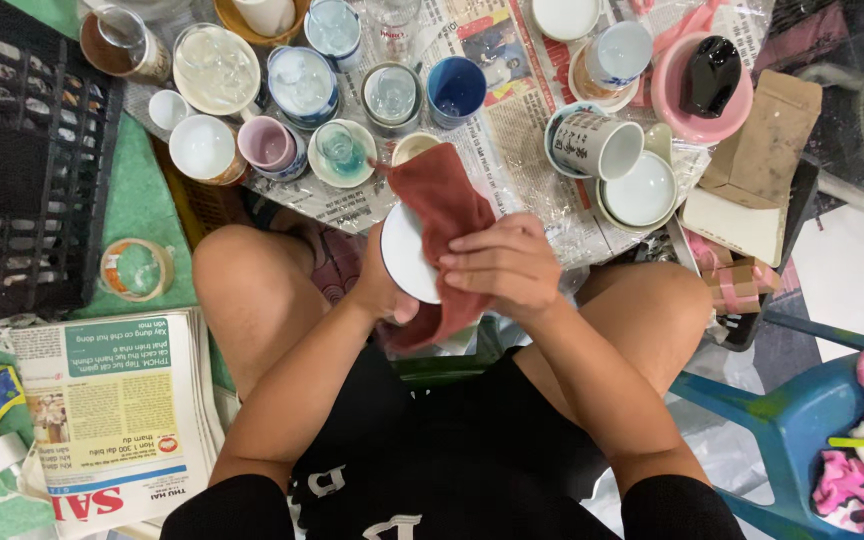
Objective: The person sits cross-legged and wipes various ceramic cups and small bowls with a reddish cloth. They handle each item one at a time, wiping the exterior and interior surfaces, then place the cleaned items back on the table among other ceramics.
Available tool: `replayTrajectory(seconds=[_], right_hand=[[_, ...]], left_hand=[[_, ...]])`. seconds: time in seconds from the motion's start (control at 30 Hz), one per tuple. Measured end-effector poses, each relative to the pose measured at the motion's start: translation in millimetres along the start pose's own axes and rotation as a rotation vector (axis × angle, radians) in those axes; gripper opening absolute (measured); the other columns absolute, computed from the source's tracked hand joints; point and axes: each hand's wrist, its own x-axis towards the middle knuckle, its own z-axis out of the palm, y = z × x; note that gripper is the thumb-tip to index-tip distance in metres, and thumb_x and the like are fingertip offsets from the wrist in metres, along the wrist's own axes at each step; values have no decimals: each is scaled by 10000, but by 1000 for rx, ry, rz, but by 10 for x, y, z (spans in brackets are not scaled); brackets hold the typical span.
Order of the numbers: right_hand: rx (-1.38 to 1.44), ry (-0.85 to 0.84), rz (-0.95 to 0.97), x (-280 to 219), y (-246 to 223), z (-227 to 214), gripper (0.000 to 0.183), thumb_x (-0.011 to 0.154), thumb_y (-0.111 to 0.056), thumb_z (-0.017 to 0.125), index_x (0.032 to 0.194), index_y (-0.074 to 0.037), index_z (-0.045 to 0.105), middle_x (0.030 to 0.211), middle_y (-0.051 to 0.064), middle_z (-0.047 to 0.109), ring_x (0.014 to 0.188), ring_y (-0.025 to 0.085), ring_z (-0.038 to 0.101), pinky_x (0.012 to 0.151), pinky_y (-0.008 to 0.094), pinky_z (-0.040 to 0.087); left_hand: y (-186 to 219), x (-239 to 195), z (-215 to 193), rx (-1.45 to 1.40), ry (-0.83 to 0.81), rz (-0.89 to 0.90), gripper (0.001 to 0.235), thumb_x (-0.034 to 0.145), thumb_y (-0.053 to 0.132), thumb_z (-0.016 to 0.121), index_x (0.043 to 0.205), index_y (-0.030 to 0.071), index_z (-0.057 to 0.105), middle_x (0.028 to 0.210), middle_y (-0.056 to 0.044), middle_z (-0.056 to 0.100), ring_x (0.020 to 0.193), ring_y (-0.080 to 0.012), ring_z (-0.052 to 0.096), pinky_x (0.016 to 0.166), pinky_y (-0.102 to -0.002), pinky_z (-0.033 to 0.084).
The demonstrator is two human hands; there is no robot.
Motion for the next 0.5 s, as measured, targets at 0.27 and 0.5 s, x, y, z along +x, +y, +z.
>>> replayTrajectory(seconds=[0.27,0.5], right_hand=[[26,20,8,-49,-19,56,127,891,-216,756,895,-91,785,941,45,793,941,201,759,848,317,462],[58,-141,-15,-135,-30,65,330,926,-300,636,1075,-54,795,1127,85,771,1103,237,736,957,374,480]], left_hand=[[22,-45,-38,-84,-49,-101,1271,536,712,935,1445,-38,462,1326,-56,606,1181,-143,588,1089,-352,494],[159,16,-5,-128,-137,-199,1338,568,616,979,1555,-27,345,1462,-67,549,1363,-177,542,1205,-378,434]])
